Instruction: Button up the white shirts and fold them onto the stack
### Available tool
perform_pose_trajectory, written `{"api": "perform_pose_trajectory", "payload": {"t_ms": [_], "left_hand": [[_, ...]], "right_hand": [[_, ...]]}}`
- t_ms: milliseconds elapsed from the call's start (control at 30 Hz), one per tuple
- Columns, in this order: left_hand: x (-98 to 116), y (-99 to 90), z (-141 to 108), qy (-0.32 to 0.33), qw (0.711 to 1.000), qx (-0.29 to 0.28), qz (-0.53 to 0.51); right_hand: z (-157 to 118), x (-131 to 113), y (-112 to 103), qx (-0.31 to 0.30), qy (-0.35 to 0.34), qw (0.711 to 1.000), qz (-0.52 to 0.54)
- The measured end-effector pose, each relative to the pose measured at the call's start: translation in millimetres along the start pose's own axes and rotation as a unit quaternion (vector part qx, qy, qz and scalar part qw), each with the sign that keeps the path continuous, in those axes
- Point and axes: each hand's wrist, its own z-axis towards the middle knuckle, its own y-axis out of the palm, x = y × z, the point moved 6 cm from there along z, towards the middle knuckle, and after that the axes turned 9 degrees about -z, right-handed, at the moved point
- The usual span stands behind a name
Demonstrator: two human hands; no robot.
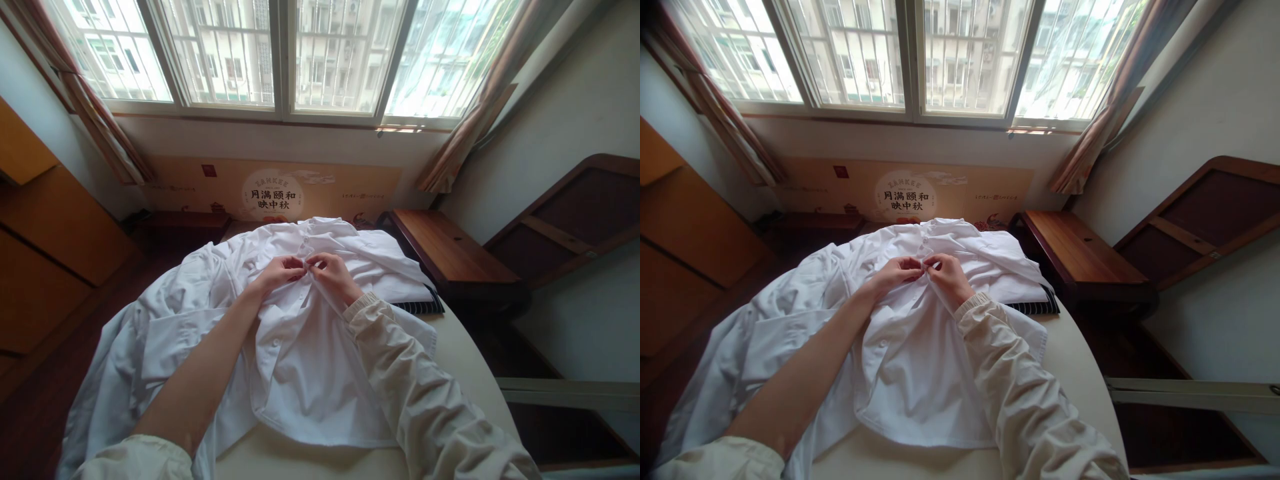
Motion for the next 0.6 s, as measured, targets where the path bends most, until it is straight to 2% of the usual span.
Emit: {"api": "perform_pose_trajectory", "payload": {"t_ms": [133, 300, 600], "left_hand": [[0, 0.8, -2, -0.008, 1.000, 0.014, -0.004], [2, 2.7, -3, -0.004, 1.000, 0.013, 0.002], [3, 1.7, -3, -0.004, 1.000, 0.027, -0.004]], "right_hand": [[-1, -1, -5, 0.020, 0.012, 0.999, -0.025], [-3, -8, -2, 0.052, -0.044, 0.991, -0.112], [-6, -13, -1, 0.032, -0.074, 0.982, -0.173]]}}
